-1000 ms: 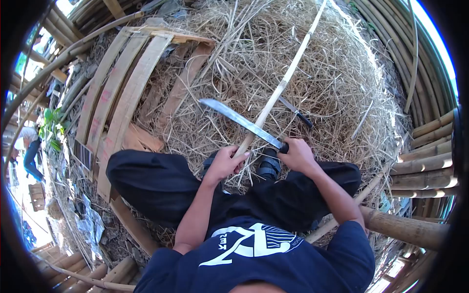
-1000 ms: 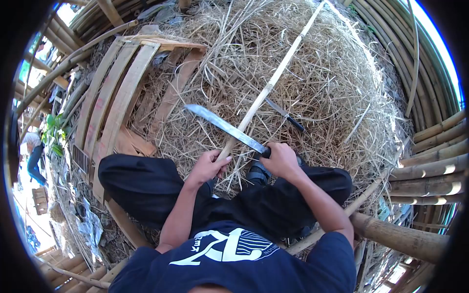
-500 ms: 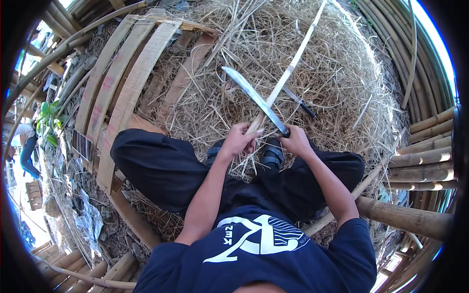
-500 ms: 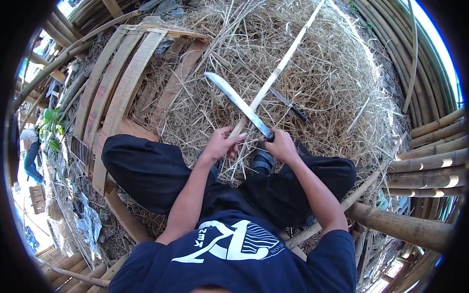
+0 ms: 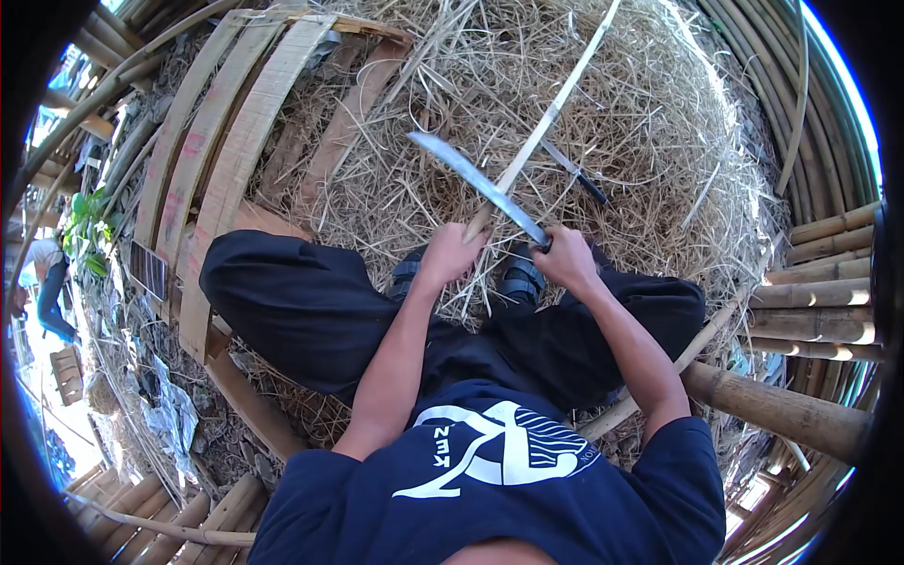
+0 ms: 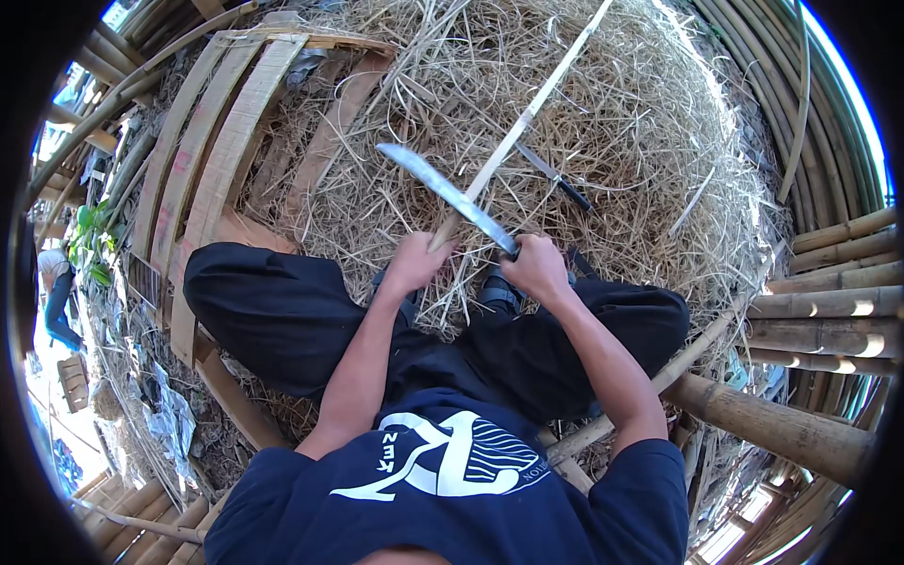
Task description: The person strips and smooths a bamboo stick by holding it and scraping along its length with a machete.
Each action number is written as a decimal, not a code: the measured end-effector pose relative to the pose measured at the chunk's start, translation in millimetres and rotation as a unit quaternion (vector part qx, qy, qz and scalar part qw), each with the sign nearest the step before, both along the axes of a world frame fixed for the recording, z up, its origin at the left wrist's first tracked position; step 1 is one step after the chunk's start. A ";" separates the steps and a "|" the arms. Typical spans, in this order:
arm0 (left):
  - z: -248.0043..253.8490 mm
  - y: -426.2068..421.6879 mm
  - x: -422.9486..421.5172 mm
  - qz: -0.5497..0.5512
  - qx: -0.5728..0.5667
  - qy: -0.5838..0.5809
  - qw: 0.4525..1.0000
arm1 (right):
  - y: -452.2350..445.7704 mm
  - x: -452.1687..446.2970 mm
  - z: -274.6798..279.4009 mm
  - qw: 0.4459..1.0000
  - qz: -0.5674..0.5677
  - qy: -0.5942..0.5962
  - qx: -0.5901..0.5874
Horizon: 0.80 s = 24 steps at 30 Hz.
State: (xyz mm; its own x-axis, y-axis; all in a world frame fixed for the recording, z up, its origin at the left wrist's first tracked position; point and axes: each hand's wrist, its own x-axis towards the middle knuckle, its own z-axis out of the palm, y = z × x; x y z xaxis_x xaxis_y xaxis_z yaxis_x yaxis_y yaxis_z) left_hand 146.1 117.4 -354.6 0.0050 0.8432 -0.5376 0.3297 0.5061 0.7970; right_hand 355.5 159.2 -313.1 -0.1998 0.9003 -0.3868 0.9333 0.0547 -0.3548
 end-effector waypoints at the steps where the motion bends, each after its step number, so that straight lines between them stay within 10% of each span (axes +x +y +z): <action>1: -7.6 2.0 -1.4 -0.003 -0.001 0.000 1.000 | -2.3 -2.3 3.9 1.000 0.009 0.005 -0.025; 4: -23.3 0.1 -6.0 0.009 0.142 0.091 0.986 | -6.4 -2.2 -1.5 0.999 0.048 -0.012 -0.016; 24: -3.0 -4.3 -3.0 0.029 0.079 0.022 0.996 | 21.1 15.1 -16.9 0.996 0.026 -0.068 0.052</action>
